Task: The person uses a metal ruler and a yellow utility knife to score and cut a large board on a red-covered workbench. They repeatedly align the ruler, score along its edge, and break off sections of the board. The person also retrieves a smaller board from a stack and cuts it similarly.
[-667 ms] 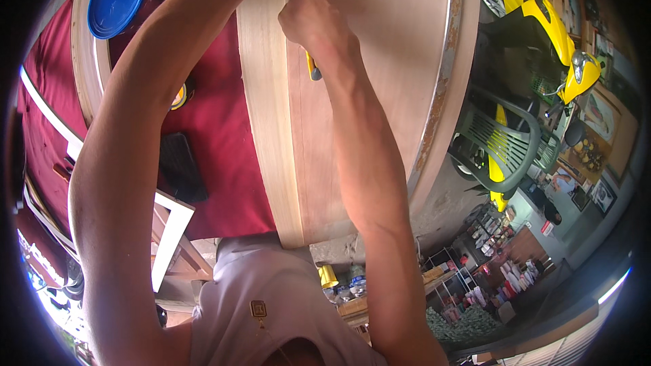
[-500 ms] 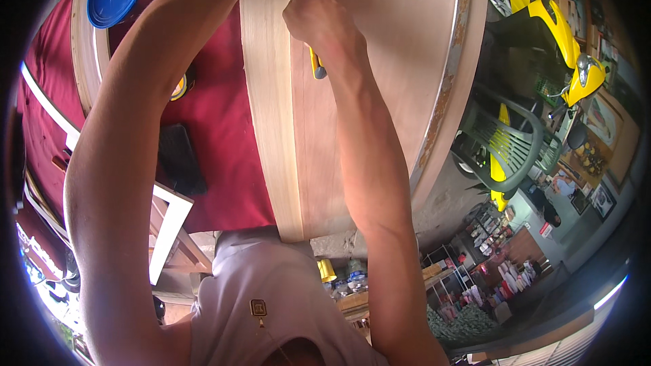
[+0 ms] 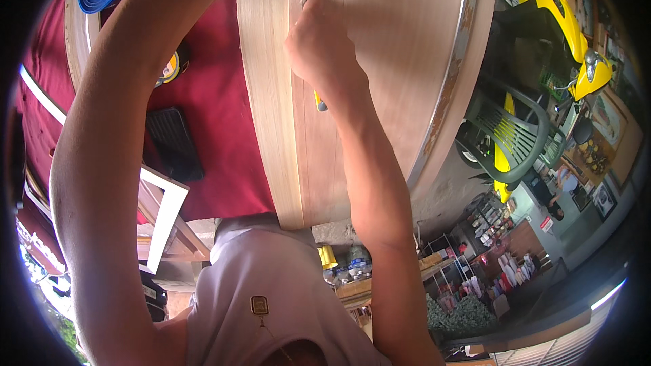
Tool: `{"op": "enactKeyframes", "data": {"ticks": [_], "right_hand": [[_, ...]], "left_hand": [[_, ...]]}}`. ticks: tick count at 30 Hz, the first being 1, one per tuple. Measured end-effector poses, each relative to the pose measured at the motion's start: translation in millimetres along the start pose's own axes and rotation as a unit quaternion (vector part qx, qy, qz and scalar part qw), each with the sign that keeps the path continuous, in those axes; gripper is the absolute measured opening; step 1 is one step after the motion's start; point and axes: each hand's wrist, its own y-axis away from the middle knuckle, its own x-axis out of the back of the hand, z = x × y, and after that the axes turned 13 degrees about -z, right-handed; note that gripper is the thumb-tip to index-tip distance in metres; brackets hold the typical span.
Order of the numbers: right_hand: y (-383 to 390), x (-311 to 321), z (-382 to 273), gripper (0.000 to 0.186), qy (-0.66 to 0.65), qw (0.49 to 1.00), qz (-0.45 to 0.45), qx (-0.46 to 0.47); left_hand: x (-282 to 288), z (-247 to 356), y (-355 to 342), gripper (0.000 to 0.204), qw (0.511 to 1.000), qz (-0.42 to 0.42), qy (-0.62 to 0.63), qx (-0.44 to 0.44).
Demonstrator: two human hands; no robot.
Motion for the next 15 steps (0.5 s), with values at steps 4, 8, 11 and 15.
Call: {"op": "enactKeyframes", "data": {"ticks": [4, 8, 11, 15], "right_hand": [[18, 3, -8, 0.031, -0.047, 0.991, -0.087, -0.089], [33, 3, -16, 0.031, -0.081, 0.981, -0.13, -0.118], [41, 3, -17, 0.031, -0.077, 0.975, -0.16, -0.133], [54, -1, -17, 0.029, -0.086, 0.972, -0.173, -0.13]], "left_hand": [[-2, -1, 0, 0.037, 1.0, -0.005, -0.001, 0.004], [-5, -1, 0, 0.035, 1.0, 0.005, -0.007, 0.014], [-7, -3, -1, 0.034, 1.0, -0.011, -0.004, 0.021], [-8, -6, -1, 0.036, 1.0, -0.017, -0.004, 0.015]]}}
